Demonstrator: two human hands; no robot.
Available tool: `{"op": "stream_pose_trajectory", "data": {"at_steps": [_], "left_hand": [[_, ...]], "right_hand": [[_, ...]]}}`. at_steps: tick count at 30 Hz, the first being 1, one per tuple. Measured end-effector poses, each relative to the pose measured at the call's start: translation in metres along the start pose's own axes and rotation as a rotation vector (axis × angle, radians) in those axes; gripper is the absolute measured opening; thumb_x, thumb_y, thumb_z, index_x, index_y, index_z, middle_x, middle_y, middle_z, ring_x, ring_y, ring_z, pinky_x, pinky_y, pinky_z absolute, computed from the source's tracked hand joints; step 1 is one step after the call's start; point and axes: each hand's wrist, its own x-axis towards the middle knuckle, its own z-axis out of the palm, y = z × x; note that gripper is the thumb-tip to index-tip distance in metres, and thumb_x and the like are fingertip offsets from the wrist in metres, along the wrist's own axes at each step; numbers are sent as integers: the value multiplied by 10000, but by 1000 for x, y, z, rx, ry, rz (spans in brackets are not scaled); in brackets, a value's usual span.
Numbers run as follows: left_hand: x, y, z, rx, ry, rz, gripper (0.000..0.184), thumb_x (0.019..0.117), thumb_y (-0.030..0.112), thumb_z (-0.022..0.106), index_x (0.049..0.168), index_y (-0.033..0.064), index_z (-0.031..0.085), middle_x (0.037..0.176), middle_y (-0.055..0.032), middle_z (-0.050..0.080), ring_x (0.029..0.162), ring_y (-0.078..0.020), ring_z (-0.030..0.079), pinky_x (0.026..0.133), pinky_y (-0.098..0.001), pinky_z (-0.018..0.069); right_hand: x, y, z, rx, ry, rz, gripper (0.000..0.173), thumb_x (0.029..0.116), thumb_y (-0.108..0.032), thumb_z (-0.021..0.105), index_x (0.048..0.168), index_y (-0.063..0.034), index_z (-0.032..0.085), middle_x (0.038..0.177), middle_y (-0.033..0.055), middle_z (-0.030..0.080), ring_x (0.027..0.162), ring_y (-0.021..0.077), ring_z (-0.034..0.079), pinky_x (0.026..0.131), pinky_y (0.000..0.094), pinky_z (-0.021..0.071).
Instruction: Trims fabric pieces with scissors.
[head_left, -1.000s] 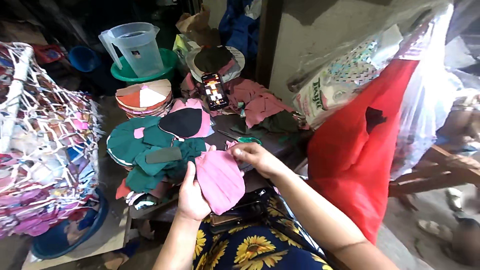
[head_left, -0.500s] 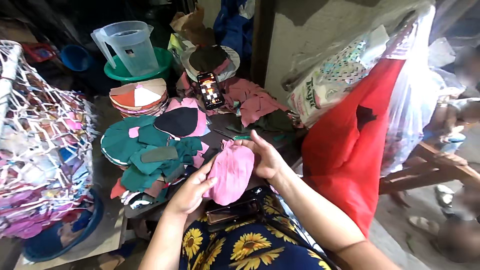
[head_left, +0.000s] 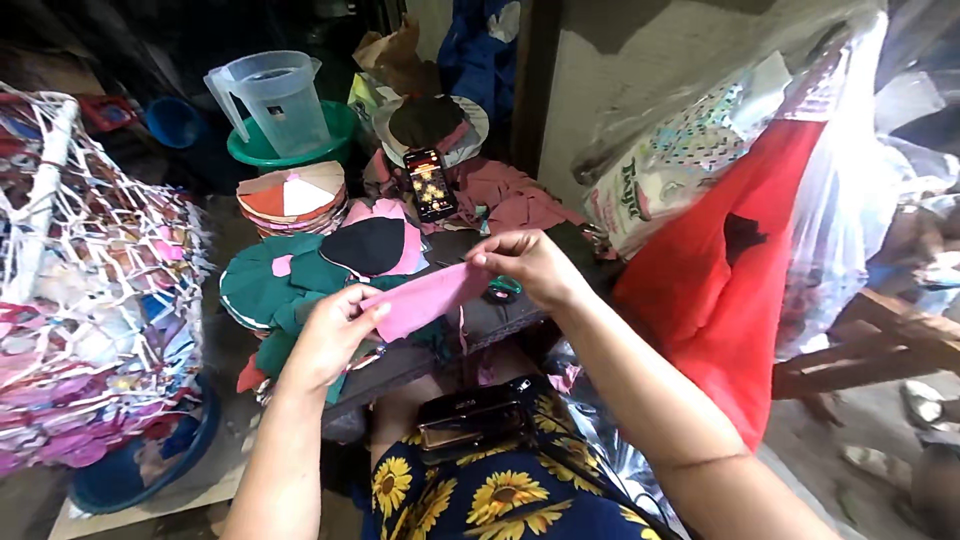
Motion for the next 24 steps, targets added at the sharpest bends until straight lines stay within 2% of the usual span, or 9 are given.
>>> {"op": "stream_pose_trajectory", "data": {"at_steps": [2,6,9,14,19,24], "left_hand": [[6,-3,-6,-77,21,23,127,1001,-7,529,989,37,648,789,25,695,671,-49,683,648,-234,604],[13,6,-8,-267,13,-12,273,1072,59,389,1034,62,660,822,16,726,679,-62,704,650,-251,617],[15,10,-9,-359,-35,-47,363,1088,109,309,1030,82,666,815,3,736,673,-75,710,639,-258,620],[21,12,-15,-376,-124,-34,406,1094,169,301,994,97,688,828,-12,744,680,-86,718,632,-266,626],[21,22,-17,-359,-124,-18,423,1097,198,303,946,116,690,795,-4,741,651,-77,710,607,-256,619],[20,25,-13,-351,-117,-18,420,1099,199,301,952,110,684,793,-3,736,648,-71,705,613,-247,617]], "right_hand": [[10,-14,-7,0,-24,41,109,971,-15,620,973,-12,730,834,-32,715,712,-4,640,683,193,553],[24,-33,-20,49,-118,149,166,1044,-54,521,1100,-3,669,839,-8,700,677,37,665,640,213,580],[30,-40,-29,85,-190,182,193,1060,-60,483,1105,-13,664,819,-5,709,662,47,680,616,216,589],[36,-49,-41,13,-249,163,161,1042,-46,503,1100,-27,652,847,-1,718,685,53,691,632,216,593],[40,-51,-47,-62,-251,163,167,1046,-58,501,1101,-32,656,855,-1,706,692,61,687,636,227,595],[38,-50,-48,-1,-278,187,185,1056,-55,477,1114,-27,650,825,10,715,653,66,690,599,226,595]]}}
